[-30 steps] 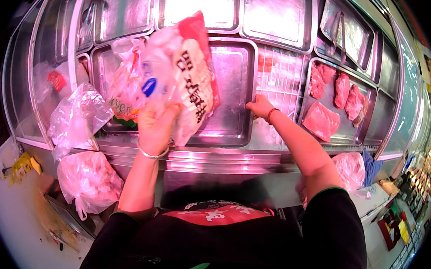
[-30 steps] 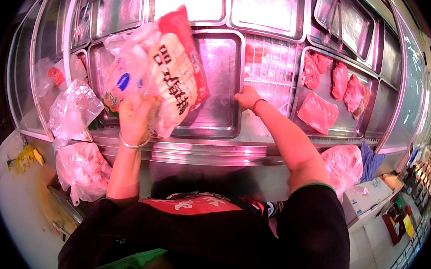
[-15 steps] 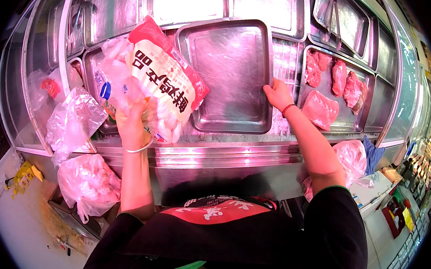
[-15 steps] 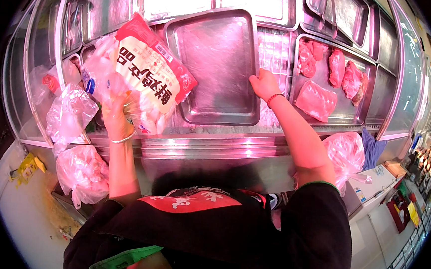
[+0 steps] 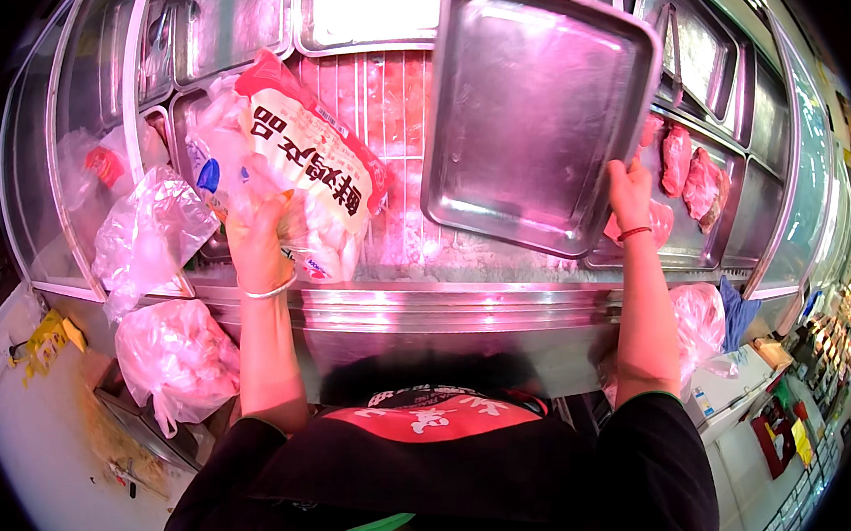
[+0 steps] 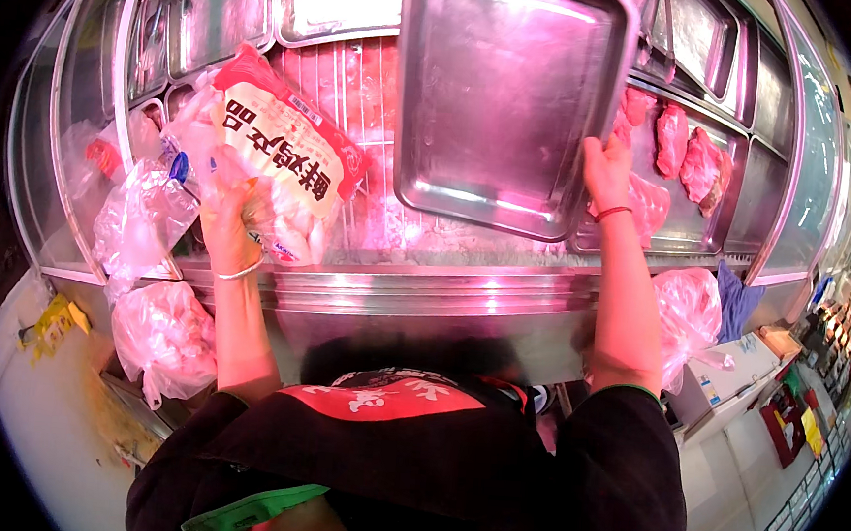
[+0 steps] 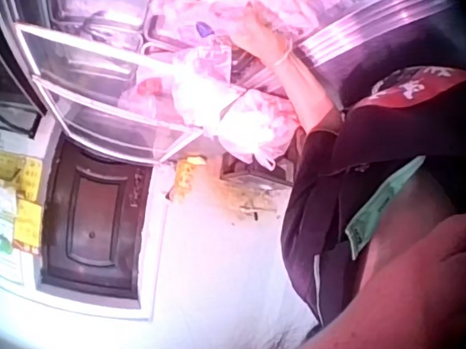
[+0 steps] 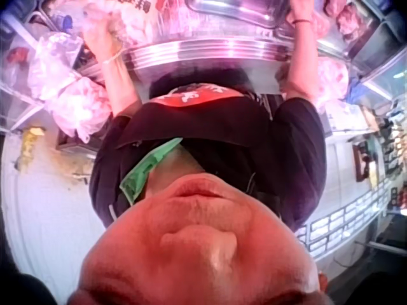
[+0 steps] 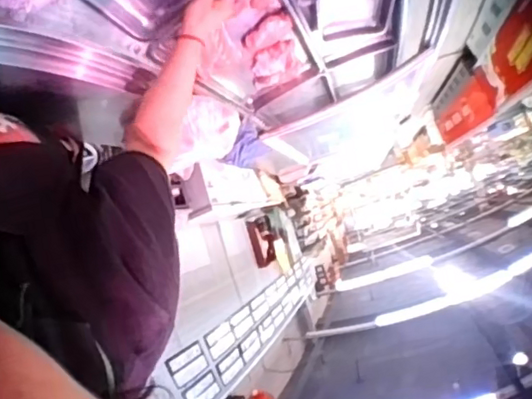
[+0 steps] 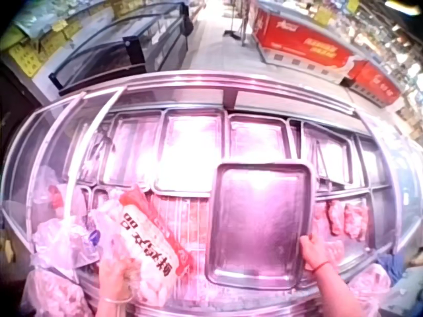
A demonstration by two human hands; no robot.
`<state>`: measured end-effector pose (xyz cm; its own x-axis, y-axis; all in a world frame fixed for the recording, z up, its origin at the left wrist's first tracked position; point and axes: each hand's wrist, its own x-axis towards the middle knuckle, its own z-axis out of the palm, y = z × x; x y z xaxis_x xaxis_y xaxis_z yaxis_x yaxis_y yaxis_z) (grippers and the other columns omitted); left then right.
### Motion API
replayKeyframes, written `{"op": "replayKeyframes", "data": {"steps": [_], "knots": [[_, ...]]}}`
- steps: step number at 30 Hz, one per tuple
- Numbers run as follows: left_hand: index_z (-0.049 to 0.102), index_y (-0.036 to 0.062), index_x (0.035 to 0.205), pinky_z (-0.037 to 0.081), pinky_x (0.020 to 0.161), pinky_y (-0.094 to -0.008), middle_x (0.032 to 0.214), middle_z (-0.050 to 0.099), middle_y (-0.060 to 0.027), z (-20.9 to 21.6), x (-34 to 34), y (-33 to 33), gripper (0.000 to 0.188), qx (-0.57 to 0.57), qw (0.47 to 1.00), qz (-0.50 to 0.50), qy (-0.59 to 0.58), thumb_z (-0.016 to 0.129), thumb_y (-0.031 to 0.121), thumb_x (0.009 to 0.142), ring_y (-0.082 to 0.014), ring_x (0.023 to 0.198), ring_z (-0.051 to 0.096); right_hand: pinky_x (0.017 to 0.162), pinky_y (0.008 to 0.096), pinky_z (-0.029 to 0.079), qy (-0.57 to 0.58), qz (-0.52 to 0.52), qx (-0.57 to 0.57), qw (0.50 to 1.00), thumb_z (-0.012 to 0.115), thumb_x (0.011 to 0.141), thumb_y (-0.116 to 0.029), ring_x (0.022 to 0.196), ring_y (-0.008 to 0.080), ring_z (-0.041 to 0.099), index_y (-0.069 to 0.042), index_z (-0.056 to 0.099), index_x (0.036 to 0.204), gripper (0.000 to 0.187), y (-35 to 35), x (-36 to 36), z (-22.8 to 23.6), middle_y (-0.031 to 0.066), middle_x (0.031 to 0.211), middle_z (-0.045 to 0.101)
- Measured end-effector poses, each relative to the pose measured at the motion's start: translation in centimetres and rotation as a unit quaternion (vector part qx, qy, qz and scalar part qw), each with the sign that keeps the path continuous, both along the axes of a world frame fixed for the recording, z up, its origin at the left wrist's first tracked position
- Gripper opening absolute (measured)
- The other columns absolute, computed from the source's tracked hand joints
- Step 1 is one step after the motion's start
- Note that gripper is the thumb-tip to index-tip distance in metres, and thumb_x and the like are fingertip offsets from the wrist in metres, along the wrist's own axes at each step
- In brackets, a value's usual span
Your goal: The person transfers raw meat from a metal tray into a plastic bag, then washes the tray in a sink. They return to the display case, place the bagged meat inside, and arrange other packaged meat items on the trays.
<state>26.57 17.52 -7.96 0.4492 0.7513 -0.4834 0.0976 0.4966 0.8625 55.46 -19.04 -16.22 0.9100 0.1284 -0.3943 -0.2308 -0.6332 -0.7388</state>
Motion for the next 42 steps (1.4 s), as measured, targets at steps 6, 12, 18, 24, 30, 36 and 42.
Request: {"op": "replayKeyframes", "data": {"steps": [6,12,18,24,30,36,42], "knots": [[0.054,0.0009,0.113,0.052,0.076,-0.0284,0.095,0.063,-0.0058,-1.6,-0.8,0.5,0.033,-0.025,0.998,-0.06,0.003,0.057,0.003,0.08,-0.0157,0.084,0.063,0.049,0.0285,0.04,0.065,-0.148,0.031,0.986,0.057,0.078,-0.018,0.06,0.0157,0.054,0.003,0.06,0.084,0.022,3.0,4.4,-0.4,0.0084,0.071,0.059],[0.059,0.0039,0.093,0.051,0.073,-0.0284,0.086,0.062,-0.0036,-1.6,0.2,-0.2,0.014,-0.056,0.996,-0.075,0.009,0.059,0.0,0.08,-0.0136,0.076,0.06,0.06,0.0406,0.055,0.171,-0.278,0.188,0.926,0.056,0.084,-0.012,0.07,0.0245,0.059,0.002,0.052,0.096,0.019,8.9,8.3,-5.6,0.0118,0.082,0.056],[0.058,0.0044,0.088,0.051,0.075,-0.0302,0.08,0.06,-0.0026,-2.1,0.8,-1.2,0.011,-0.061,0.994,-0.092,0.003,0.06,-0.001,0.079,-0.0129,0.073,0.059,0.067,0.0443,0.057,0.147,-0.324,0.242,0.903,0.051,0.087,-0.011,0.083,0.03,0.061,0.006,0.049,0.101,0.022,14.9,9.7,-7.2,0.0169,0.095,0.057],[0.059,0.0065,0.077,0.046,0.061,-0.0234,0.07,0.058,0.0017,-2.7,1.0,-2.2,0.012,-0.047,0.993,-0.091,0.052,0.06,-0.005,0.078,-0.0074,0.061,0.054,0.069,0.0442,0.056,0.175,-0.298,0.266,0.9,0.05,0.088,-0.012,0.081,0.0288,0.061,0.005,0.048,0.101,0.021,17.1,10.9,-9.1,0.0161,0.093,0.057],[0.056,0.0086,0.07,0.036,0.05,-0.0202,0.063,0.051,0.0067,-2.2,2.0,-2.7,0.016,-0.013,0.991,-0.11,0.068,0.063,-0.003,0.078,-0.0024,0.054,0.045,0.069,0.0435,0.055,0.201,-0.285,0.261,0.9,0.056,0.085,-0.013,0.078,0.0263,0.061,0.001,0.052,0.099,0.02,16.8,10.7,-9.9,0.0121,0.091,0.059],[0.056,0.0094,0.072,0.031,0.046,-0.019,0.062,0.05,0.008,-1.5,3.5,-1.8,0.016,-0.059,0.991,-0.115,0.028,0.061,-0.004,0.079,-0.0007,0.052,0.043,0.053,0.0376,0.051,0.132,-0.298,0.234,0.916,0.058,0.082,-0.015,0.069,0.0247,0.06,0.003,0.055,0.098,0.024,14.3,10.0,-8.9,0.0129,0.087,0.059],[0.062,0.0054,0.082,0.035,0.049,-0.0194,0.067,0.054,0.0072,-2.3,5.2,-2.4,0.008,-0.025,0.987,-0.158,0.03,0.06,-0.002,0.078,-0.0011,0.058,0.047,0.05,0.0339,0.047,0.136,-0.252,0.212,0.934,0.056,0.084,-0.02,0.061,0.0213,0.058,0.0,0.056,0.095,0.023,14.4,11.4,-8.3,0.0086,0.078,0.06]]}}
